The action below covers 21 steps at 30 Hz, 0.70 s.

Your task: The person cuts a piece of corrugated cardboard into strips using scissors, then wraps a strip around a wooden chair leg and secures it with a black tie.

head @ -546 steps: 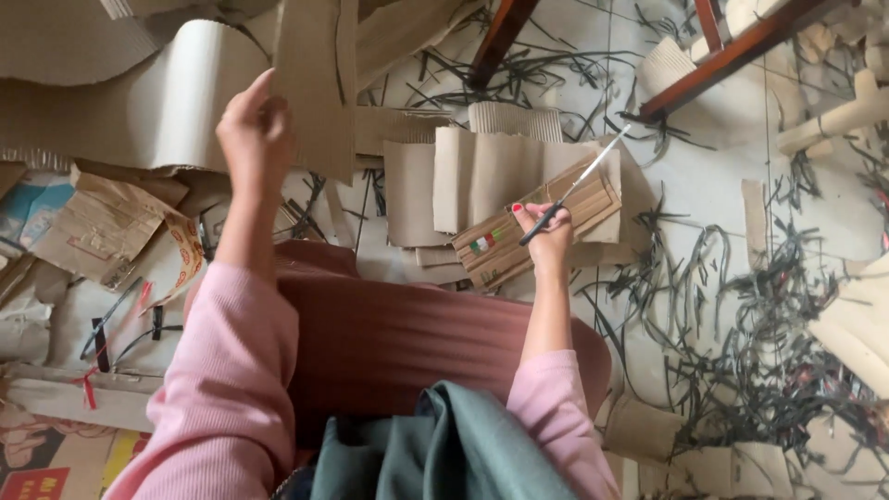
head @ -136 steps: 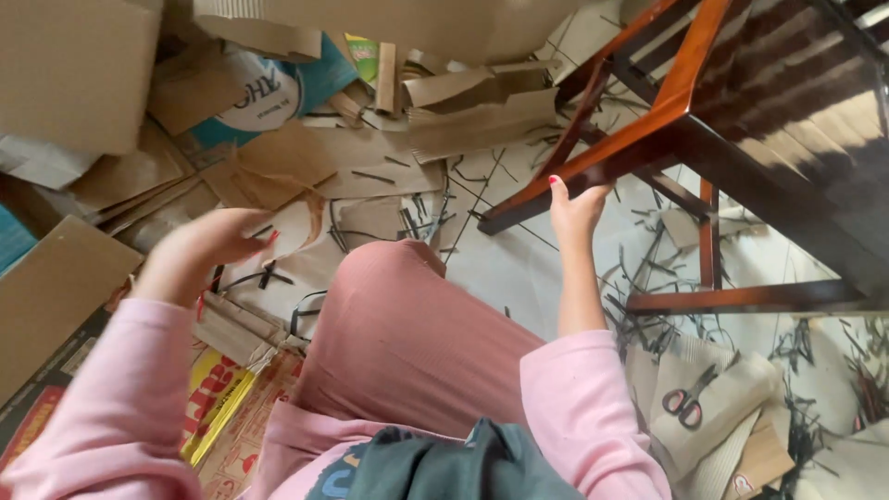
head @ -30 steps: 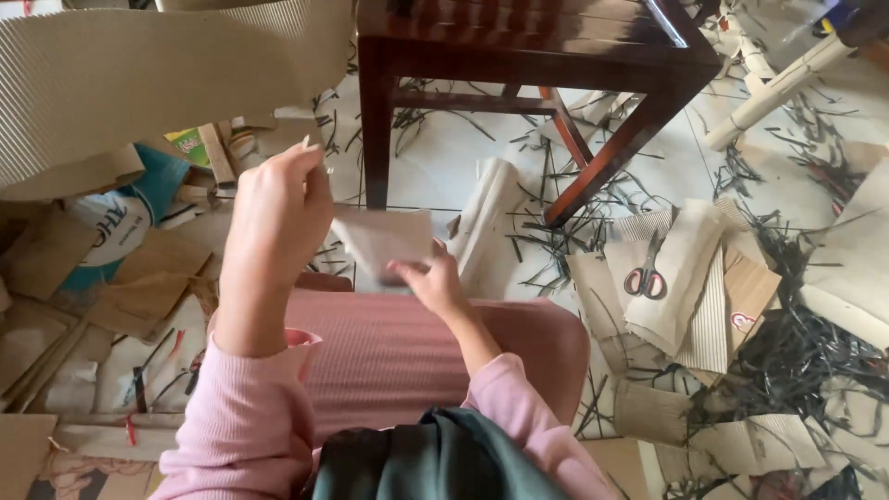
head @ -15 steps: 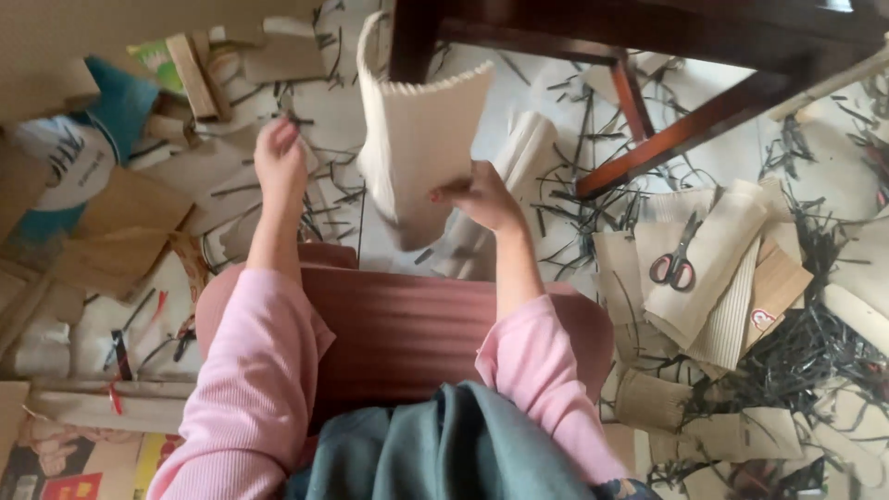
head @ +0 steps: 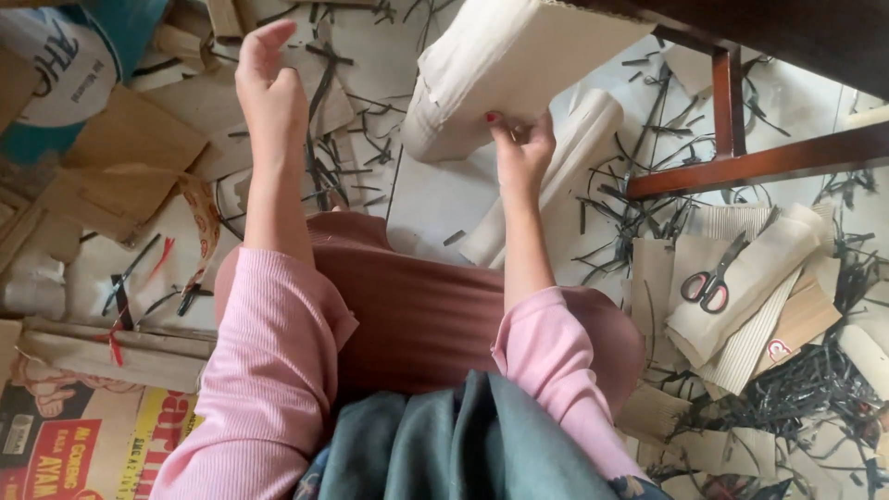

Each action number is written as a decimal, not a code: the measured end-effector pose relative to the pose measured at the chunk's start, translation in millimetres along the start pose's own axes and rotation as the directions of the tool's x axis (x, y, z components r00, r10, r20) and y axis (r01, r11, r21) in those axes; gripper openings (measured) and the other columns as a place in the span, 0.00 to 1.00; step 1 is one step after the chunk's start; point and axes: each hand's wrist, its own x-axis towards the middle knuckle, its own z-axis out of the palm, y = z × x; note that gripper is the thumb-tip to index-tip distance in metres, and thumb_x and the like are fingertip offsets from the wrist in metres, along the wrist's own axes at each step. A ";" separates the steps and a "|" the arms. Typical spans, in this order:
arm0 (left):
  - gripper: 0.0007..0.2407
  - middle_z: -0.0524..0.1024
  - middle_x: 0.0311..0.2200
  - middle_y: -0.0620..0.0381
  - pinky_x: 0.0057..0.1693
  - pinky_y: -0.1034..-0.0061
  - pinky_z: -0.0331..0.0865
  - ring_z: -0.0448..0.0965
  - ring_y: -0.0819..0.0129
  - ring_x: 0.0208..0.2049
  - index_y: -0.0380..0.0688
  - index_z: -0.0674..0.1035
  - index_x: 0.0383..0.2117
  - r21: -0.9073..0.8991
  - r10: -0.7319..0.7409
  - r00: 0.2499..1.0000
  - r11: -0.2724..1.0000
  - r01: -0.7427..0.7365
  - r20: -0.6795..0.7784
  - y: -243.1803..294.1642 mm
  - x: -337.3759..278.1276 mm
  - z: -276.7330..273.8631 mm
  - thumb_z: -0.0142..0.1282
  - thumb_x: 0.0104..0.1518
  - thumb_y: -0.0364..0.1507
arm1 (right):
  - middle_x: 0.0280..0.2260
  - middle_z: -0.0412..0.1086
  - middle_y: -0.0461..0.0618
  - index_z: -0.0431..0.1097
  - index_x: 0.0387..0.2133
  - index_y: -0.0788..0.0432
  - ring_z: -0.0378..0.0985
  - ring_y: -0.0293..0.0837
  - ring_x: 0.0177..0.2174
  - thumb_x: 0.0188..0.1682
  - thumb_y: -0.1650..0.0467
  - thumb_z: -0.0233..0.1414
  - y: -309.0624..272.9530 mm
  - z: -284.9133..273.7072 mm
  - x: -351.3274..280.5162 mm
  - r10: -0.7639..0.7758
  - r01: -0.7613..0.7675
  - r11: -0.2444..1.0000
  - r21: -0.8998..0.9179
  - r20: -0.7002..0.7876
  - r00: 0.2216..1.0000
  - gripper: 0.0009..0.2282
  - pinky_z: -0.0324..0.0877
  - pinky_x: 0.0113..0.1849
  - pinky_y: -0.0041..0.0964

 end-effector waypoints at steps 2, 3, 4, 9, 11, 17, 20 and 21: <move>0.26 0.77 0.55 0.49 0.66 0.61 0.64 0.72 0.58 0.61 0.43 0.80 0.49 0.377 -0.364 0.930 0.870 0.317 0.058 9.5 3.6 -0.5 0.35 0.45 0.12 | 0.55 0.68 0.51 0.60 0.58 0.55 0.73 0.47 0.53 0.44 0.68 0.70 19.5 -8.5 -1.1 -0.123 0.112 0.985 0.128 0.078 0.989 0.31 0.70 0.55 0.48; 0.26 0.77 0.55 0.49 0.66 0.61 0.64 0.72 0.58 0.61 0.43 0.80 0.49 0.376 -0.363 0.930 0.871 0.317 0.056 -80.1 -3.5 -1.8 0.35 0.45 0.12 | 0.55 0.68 0.51 0.60 0.58 0.55 0.73 0.47 0.53 0.44 0.68 0.70 11.3 -9.5 -6.0 -0.125 0.114 0.985 0.128 0.080 0.989 0.31 0.70 0.55 0.48; 0.21 0.76 0.56 0.41 0.57 0.59 0.72 0.76 0.50 0.56 0.36 0.77 0.54 0.841 -0.533 0.774 0.541 0.002 0.342 -151.6 3.4 -0.7 0.35 0.55 0.17 | 0.59 0.65 0.54 0.58 0.60 0.53 0.70 0.49 0.57 0.43 0.63 0.70 2.7 -11.5 -11.2 -0.120 0.117 0.992 0.038 0.088 0.989 0.34 0.66 0.57 0.50; 0.17 0.81 0.45 0.36 0.52 0.39 0.74 0.79 0.40 0.52 0.41 0.85 0.45 0.945 -0.787 0.587 0.308 0.109 0.188 -294.6 -10.0 0.6 0.50 0.52 0.31 | 0.61 0.59 0.46 0.54 0.65 0.44 0.63 0.46 0.60 0.48 0.72 0.70 4.4 -25.8 -30.7 -0.144 0.144 0.990 0.012 0.133 0.981 0.35 0.48 0.61 0.65; 0.17 0.77 0.44 0.27 0.51 0.39 0.72 0.79 0.34 0.49 0.38 0.84 0.45 0.957 -0.874 0.485 0.161 0.240 0.025 -180.0 -19.1 23.6 0.63 0.48 0.29 | 0.59 0.63 0.43 0.56 0.63 0.44 0.67 0.42 0.58 0.49 0.71 0.68 -1.4 -29.4 -42.1 -0.102 0.105 0.994 -0.031 0.107 0.989 0.32 0.53 0.59 0.55; 0.07 0.82 0.32 0.53 0.30 0.71 0.84 0.85 0.62 0.29 0.56 0.87 0.35 0.516 -0.412 0.902 0.805 0.292 0.132 -127.2 -13.1 11.8 0.62 0.56 0.24 | 0.45 0.76 0.50 0.71 0.48 0.53 0.79 0.46 0.48 0.48 0.72 0.64 -13.9 -50.8 -65.3 -0.068 0.088 0.984 -0.153 0.127 0.990 0.15 0.68 0.53 0.44; 0.09 0.81 0.38 0.44 0.41 0.74 0.87 0.86 0.66 0.35 0.39 0.81 0.42 0.082 -0.209 0.960 0.977 0.196 0.188 46.5 -47.4 10.8 0.61 0.57 0.17 | 0.38 0.79 0.53 0.74 0.45 0.57 0.83 0.44 0.41 0.50 0.75 0.61 -33.2 -54.0 -85.2 -0.039 0.059 0.996 -0.071 0.261 0.965 0.10 0.74 0.49 0.41; 0.09 0.81 0.38 0.44 0.41 0.74 0.87 0.86 0.66 0.35 0.39 0.81 0.42 0.083 -0.202 0.960 0.978 0.189 0.194 54.1 -53.3 8.1 0.61 0.57 0.17 | 0.38 0.79 0.53 0.74 0.45 0.57 0.83 0.44 0.41 0.50 0.75 0.61 -37.3 -53.2 -93.4 -0.043 0.062 0.996 -0.067 0.254 0.966 0.10 0.74 0.49 0.41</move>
